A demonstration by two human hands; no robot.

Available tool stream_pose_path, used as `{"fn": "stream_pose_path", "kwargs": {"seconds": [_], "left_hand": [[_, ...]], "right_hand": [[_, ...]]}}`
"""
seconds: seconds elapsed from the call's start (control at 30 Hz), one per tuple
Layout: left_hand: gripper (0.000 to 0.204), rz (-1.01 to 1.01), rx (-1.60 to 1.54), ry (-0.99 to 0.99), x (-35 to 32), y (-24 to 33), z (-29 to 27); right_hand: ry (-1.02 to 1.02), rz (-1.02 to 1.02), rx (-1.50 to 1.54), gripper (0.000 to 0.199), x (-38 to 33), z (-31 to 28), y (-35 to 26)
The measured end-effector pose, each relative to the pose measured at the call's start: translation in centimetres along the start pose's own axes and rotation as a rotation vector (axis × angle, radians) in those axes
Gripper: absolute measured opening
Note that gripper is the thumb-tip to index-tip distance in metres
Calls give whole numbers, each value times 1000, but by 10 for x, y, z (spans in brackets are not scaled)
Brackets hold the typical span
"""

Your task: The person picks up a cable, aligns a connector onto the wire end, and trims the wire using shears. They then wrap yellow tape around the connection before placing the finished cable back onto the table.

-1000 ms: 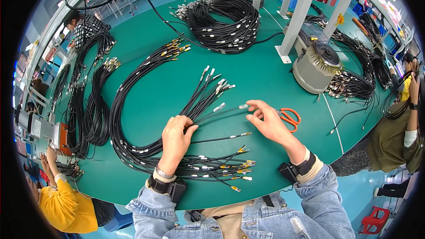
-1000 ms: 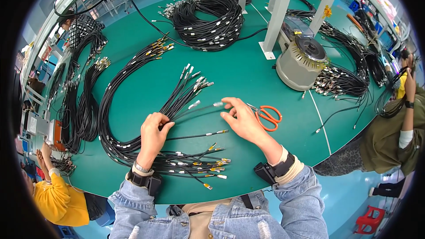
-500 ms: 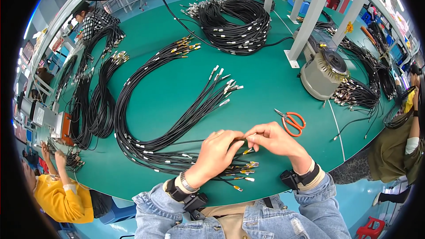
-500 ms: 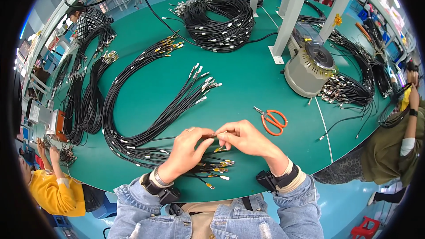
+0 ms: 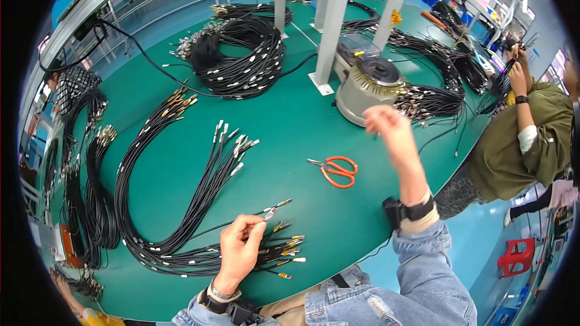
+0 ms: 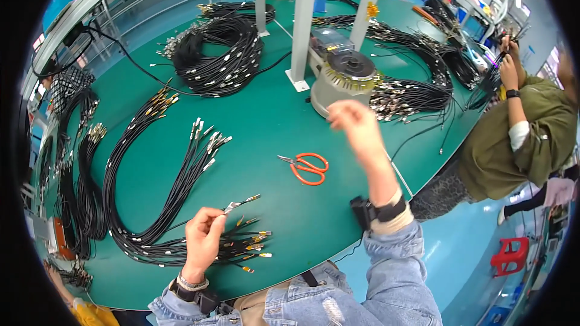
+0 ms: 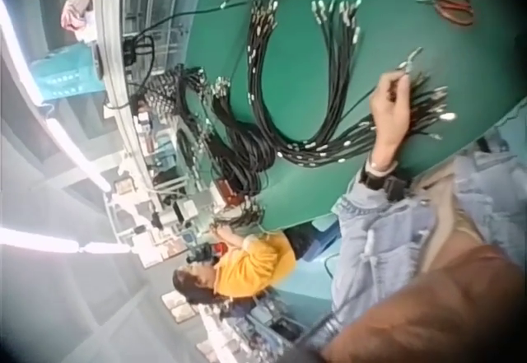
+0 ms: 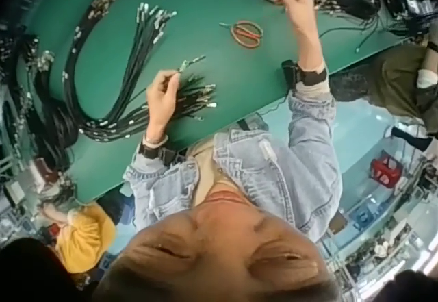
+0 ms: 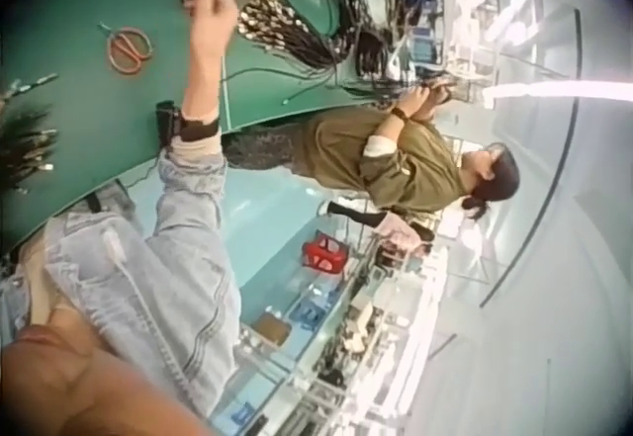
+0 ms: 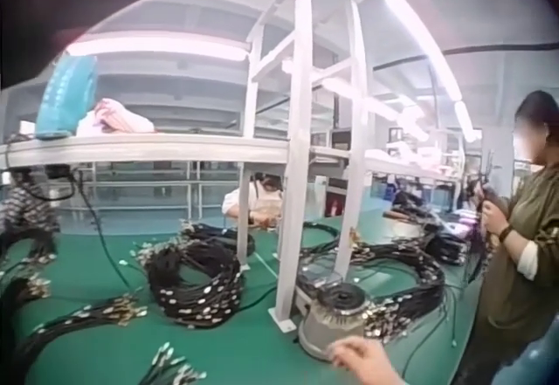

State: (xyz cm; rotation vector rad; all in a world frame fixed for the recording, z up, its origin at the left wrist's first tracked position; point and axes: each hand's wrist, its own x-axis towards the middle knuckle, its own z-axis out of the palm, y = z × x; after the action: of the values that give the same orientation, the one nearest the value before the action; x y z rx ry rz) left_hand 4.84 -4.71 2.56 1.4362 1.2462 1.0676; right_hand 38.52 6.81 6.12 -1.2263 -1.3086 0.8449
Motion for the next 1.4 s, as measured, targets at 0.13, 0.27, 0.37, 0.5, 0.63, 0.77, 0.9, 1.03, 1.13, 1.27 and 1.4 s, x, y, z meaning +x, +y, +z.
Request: {"fn": "stream_pose_path", "kwargs": {"seconds": [0.13, 0.27, 0.37, 0.5, 0.63, 0.77, 0.9, 1.03, 1.13, 1.27, 1.4], "left_hand": [[5, -17, -135, -7, 1, 5, 6], [6, -19, -123, -8, 3, 9, 9], [6, -25, -101, -9, 2, 8, 6], [7, -33, -90, -20, 3, 6, 4], [7, -40, -114, -12, 3, 10, 6], [7, -30, -113, -2, 5, 16, 5], [7, 25, -73, -4, 8, 15, 4], [8, 32, -49, -6, 13, 18, 3], [8, 22, -51, 11, 14, 18, 2], [8, 37, -80, 39, 13, 19, 3], [11, 30, -113, 81, 9, 18, 0]], "right_hand": [[302, 33, -240, 23, 56, -105, 23], [231, 90, -414, 28, 101, -152, 36], [152, 207, -437, 30, 117, -144, 28], [75, 403, -432, 29, 125, -137, 14], [33, 416, -452, 27, 132, -144, 13], [36, 425, -524, 23, 136, -141, 10], [105, 372, -648, 20, 140, -141, 16], [226, 238, -893, 24, 142, -129, 21], [349, 234, -1158, 31, 124, -101, 6], [391, -78, -614, 25, 89, -70, -12], [111, -11, 65, 16, 7, 23, -35]]}}
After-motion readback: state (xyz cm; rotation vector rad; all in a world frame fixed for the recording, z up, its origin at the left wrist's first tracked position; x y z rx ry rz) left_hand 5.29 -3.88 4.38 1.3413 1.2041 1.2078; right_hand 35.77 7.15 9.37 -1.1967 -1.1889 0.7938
